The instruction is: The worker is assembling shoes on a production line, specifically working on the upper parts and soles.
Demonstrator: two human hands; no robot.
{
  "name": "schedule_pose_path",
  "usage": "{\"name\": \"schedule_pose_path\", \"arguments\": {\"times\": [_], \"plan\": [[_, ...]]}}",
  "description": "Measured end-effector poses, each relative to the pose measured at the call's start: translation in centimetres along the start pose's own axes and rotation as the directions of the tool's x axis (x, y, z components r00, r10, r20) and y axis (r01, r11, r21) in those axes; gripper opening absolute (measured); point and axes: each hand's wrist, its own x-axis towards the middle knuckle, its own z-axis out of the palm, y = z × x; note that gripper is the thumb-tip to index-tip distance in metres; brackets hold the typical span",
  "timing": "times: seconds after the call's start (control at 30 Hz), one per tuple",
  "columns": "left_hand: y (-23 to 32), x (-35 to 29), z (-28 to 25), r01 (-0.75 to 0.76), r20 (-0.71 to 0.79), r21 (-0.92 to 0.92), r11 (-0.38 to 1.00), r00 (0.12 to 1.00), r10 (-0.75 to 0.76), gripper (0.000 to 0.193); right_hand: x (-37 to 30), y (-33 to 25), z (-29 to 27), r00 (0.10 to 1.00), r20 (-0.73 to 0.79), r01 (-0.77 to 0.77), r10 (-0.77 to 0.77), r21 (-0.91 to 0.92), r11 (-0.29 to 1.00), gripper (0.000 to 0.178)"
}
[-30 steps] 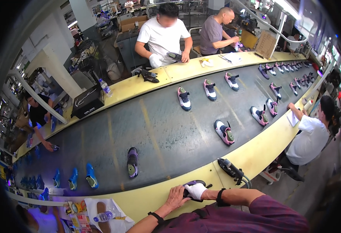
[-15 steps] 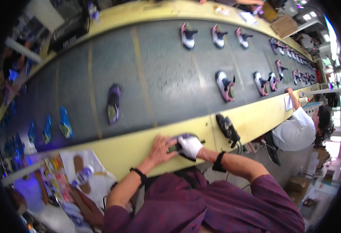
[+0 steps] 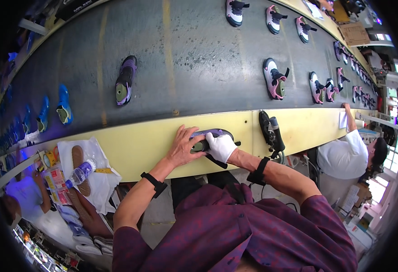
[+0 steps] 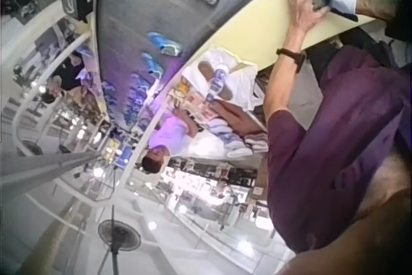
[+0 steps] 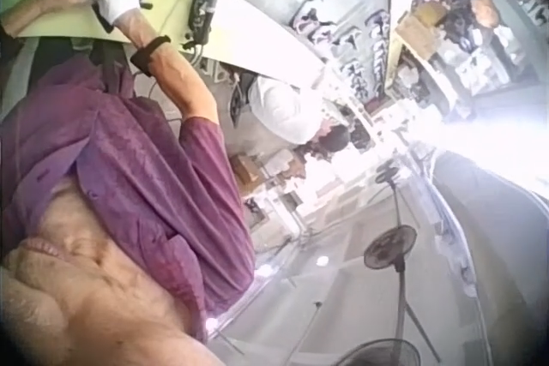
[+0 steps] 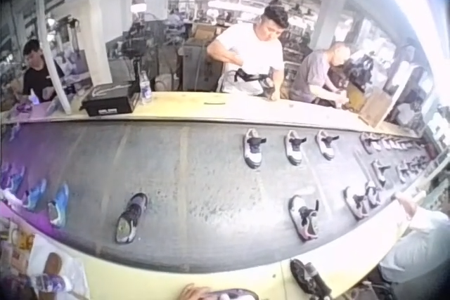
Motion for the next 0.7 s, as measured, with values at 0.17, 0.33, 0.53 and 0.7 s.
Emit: {"name": "schedule_pose_path", "arguments": {"times": [0.17,0.33,0.53,0.7], "plan": [[1.3,0.4,0.5,-0.017,-0.036,-0.003,1.0,0.999,0.017,0.064,-0.4,0.1,0.0,0.999,-0.003,-0.047,0.047,-0.017,0.999,0.044],[1.6,0.6,0.8,-0.042,-0.071,0.008,0.999,0.997,0.043,0.06,-0.2,0.2,-2.4,0.987,0.073,-0.153,0.145,0.122,0.981,0.041],[2.4,0.0,1.6,0.008,-0.069,-0.006,1.0,0.998,-0.008,0.057,-8.2,2.6,-3.9,0.956,-0.007,-0.249,0.292,0.504,0.827,0.03],[2.7,0.3,1.9,0.014,-0.084,-0.015,1.0,0.996,-0.016,0.055,-9.7,-0.6,-1.2,0.936,-0.106,-0.2,0.335,0.625,0.755,0.042]]}}
